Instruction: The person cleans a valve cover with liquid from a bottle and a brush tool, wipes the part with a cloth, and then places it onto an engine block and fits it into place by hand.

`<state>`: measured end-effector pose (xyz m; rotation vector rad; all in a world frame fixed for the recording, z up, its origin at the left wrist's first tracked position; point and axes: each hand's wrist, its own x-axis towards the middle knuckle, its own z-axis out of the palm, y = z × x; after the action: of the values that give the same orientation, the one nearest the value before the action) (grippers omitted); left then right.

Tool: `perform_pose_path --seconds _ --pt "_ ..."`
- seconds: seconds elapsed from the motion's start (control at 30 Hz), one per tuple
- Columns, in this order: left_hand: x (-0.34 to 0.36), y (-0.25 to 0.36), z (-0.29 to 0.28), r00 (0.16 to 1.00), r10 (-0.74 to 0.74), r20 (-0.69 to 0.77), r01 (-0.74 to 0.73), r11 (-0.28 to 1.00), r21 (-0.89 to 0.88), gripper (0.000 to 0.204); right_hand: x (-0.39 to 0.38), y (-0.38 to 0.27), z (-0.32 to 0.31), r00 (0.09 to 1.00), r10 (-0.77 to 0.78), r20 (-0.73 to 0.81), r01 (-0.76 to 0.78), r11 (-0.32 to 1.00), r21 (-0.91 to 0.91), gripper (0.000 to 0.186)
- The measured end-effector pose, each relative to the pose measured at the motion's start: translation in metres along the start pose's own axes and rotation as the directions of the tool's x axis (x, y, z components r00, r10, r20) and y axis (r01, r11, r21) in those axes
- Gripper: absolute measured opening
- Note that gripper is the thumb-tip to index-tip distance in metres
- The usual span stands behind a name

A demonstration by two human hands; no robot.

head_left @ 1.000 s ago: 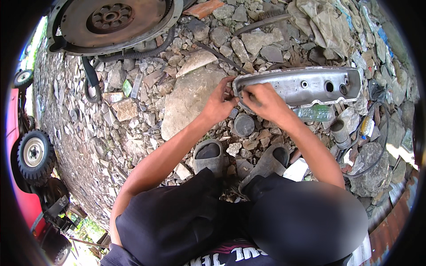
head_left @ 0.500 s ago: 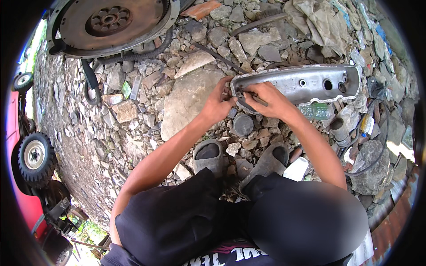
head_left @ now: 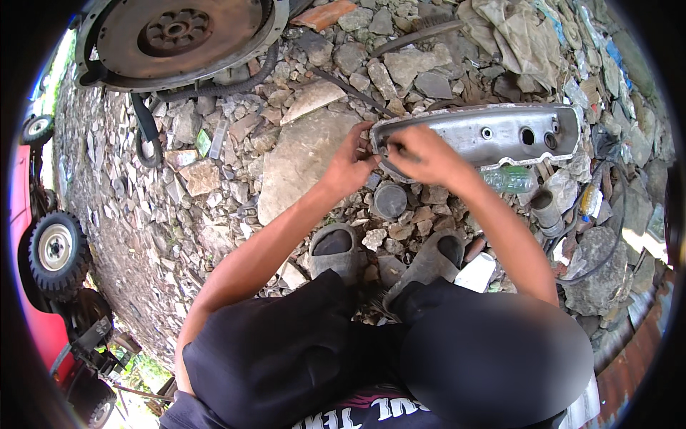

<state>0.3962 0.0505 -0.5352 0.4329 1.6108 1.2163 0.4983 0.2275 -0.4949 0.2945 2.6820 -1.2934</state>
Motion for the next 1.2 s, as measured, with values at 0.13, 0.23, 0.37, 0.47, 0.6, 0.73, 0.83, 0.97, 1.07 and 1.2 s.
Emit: perform_pose_path --seconds 0.13,0.23,0.37,0.47,0.6,0.73,0.83,0.97,1.07,1.2 --pt "-0.004 0.005 0.001 1.0 0.015 -0.013 -0.015 1.0 0.0 0.066 -0.003 0.027 -0.027 0.996 0.082 0.034 -0.083 0.995 0.054 0.025" --pt "-0.004 0.004 -0.002 0.999 0.039 -0.017 -0.038 0.999 0.004 0.065 -0.012 0.032 -0.028 0.981 0.049 0.186 -0.068 0.993 0.095 0.025" --pt "-0.001 0.009 0.005 1.0 0.001 0.012 -0.001 1.0 0.017 0.065 -0.047 0.048 -0.008 0.98 -0.188 -0.068 0.19 0.982 0.021 0.022" --pt "-0.003 0.005 -0.002 0.999 -0.029 0.032 0.029 1.0 -0.01 0.067 -0.044 0.013 0.0 0.971 -0.109 -0.212 0.117 0.993 0.026 0.023" --pt "-0.002 0.008 -0.002 0.998 -0.042 0.04 0.042 0.999 0.004 0.068 -0.058 0.006 0.003 0.999 -0.035 -0.02 0.034 0.998 -0.051 0.016" --pt "-0.001 0.009 -0.004 0.998 -0.031 0.049 0.032 0.999 -0.006 0.068 -0.053 0.012 -0.009 0.986 -0.062 -0.156 0.052 0.997 -0.063 0.013" --pt "-0.002 0.007 -0.002 1.0 -0.015 0.028 0.014 0.999 0.044 0.068 -0.053 0.019 0.004 0.994 -0.095 -0.058 0.093 0.995 -0.03 0.012" --pt "-0.001 0.006 -0.004 0.999 -0.014 0.035 0.013 0.999 0.043 0.067 -0.055 0.013 0.008 0.996 -0.061 -0.067 0.056 0.996 -0.068 0.011" --pt "-0.003 0.008 -0.003 1.0 -0.015 0.025 0.014 0.999 0.041 0.066 -0.061 0.001 0.013 0.984 -0.124 -0.124 0.101 0.979 -0.179 0.009" --pt "-0.002 0.01 0.0 0.999 -0.022 0.025 0.021 1.0 0.019 0.067 -0.056 0.0 0.009 0.967 -0.11 -0.228 0.059 0.974 -0.219 0.009"
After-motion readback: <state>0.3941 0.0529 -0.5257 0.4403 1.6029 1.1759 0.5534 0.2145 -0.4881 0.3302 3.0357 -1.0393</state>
